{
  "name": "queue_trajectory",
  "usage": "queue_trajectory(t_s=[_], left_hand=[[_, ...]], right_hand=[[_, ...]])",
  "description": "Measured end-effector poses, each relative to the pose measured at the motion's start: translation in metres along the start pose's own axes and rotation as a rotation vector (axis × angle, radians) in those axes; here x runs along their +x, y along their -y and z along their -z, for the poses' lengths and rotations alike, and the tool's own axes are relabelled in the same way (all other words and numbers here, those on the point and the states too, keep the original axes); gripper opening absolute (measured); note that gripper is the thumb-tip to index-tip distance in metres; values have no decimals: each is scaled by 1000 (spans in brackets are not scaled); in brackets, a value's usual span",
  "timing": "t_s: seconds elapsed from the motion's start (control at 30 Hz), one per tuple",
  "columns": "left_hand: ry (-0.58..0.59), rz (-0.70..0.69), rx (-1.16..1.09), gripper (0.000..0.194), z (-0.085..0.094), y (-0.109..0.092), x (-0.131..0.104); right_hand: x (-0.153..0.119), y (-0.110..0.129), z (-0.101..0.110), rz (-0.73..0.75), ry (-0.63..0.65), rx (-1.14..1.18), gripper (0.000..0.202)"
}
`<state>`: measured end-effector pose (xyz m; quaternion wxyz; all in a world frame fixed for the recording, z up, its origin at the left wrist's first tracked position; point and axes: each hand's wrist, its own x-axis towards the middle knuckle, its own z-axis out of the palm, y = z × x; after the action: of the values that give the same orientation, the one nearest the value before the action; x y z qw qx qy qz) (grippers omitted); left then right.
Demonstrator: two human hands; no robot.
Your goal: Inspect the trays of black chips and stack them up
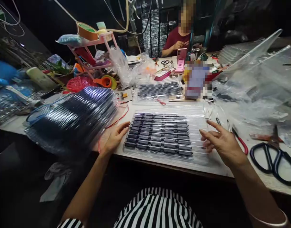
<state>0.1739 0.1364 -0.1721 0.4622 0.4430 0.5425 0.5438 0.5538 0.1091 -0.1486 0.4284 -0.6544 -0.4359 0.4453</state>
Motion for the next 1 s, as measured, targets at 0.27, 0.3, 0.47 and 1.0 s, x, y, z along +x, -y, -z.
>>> queue_trajectory(t_s=[0.27,0.3,0.47,1.0], left_hand=[[3,-22,142,36,-22,0,9],[3,-24,161,38,-25,-1,9],[-21,-96,354,44,-42,2,1],[44,-193,537,37,-31,-8,11]], right_hand=[[13,-38,-3,464,-182,-783,43],[13,-39,-7,530,-186,-866,41],[17,-32,-23,725,-48,-1238,54],[-20,-51,-16,807,-113,-1076,56]])
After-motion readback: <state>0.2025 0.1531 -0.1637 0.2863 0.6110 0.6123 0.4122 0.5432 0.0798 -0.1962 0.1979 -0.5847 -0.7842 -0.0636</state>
